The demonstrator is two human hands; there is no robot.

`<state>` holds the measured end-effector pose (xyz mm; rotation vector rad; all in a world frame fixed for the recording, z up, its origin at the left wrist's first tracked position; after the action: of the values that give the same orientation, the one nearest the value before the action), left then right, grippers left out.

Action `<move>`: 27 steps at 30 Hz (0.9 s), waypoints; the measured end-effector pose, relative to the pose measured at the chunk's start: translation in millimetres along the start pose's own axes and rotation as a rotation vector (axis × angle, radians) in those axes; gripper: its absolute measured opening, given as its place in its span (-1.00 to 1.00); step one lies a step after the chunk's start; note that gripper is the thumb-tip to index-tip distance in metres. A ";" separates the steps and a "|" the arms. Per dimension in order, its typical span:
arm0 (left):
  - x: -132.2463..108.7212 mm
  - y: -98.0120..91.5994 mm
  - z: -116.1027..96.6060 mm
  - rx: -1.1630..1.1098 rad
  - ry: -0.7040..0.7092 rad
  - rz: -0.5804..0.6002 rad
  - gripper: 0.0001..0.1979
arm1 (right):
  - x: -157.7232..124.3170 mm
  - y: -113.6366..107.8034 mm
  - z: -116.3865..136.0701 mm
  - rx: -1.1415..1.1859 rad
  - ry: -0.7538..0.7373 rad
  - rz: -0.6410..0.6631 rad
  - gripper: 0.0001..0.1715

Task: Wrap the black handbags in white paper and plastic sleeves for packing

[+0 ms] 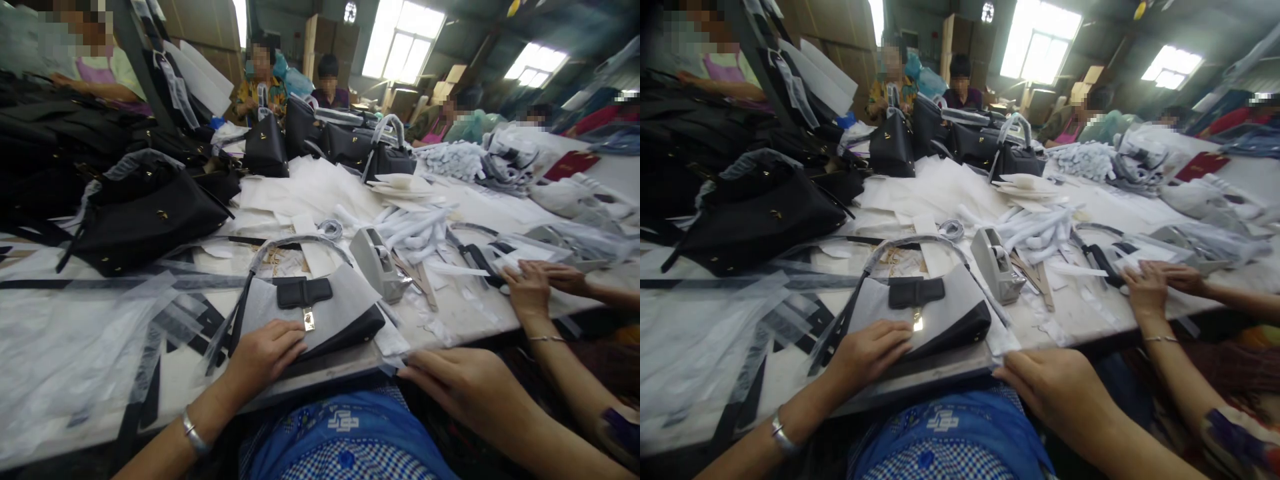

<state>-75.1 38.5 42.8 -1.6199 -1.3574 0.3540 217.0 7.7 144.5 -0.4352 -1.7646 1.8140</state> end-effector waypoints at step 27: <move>6.4 11.1 -8.4 0.216 0.162 -0.099 -0.65 | 161.4 104.0 -7.5 0.173 -0.286 0.312 -0.73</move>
<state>-60.1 41.0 40.3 -1.3678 -1.2271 0.2927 76.8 113.2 66.0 -0.4156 -1.7795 2.3266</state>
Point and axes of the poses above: each hand's wrist, its own x-axis towards the middle knuckle, its own y-axis out of the palm, z = x × y, the point moved 4 cm from there along x, towards the middle knuckle, and after that the axes turned 15 degrees about -y, right-handed, at the moved point
